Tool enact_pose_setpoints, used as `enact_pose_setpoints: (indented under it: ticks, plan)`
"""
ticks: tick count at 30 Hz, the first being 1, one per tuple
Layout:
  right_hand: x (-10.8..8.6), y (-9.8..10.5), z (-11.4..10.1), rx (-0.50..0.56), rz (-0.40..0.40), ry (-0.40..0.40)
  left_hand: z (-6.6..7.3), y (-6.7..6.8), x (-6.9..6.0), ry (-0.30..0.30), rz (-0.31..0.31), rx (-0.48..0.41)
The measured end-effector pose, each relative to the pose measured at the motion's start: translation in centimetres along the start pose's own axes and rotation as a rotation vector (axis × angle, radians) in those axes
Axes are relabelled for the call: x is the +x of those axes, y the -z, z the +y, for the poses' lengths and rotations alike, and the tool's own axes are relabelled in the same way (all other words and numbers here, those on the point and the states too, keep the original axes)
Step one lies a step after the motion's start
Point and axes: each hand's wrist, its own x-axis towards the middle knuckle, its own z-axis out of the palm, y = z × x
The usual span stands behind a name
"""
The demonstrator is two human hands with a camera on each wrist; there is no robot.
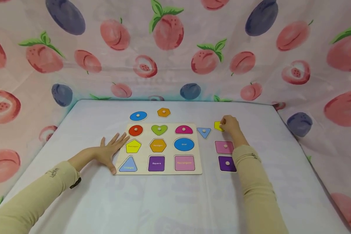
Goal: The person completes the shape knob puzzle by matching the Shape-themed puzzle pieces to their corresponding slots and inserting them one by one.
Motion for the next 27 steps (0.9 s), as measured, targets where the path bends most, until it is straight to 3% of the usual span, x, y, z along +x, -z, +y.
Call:
enact_pose_setpoints:
  ticks: [9, 15, 27]
  plan:
    - [0.5, 0.4, 0.0, -0.016, -0.05, -0.016, 0.1, -0.1, 0.2, 0.007, -0.005, 0.004]
    - [0.3, 0.2, -0.7, 0.004, -0.03, 0.027, 0.2, 0.0, 0.0, 0.02, -0.01, 0.009]
    - [0.2, -0.6, -1.9, 0.049, -0.017, 0.036, 0.3, 0.0, -0.1, 0.016, -0.008, -0.004]
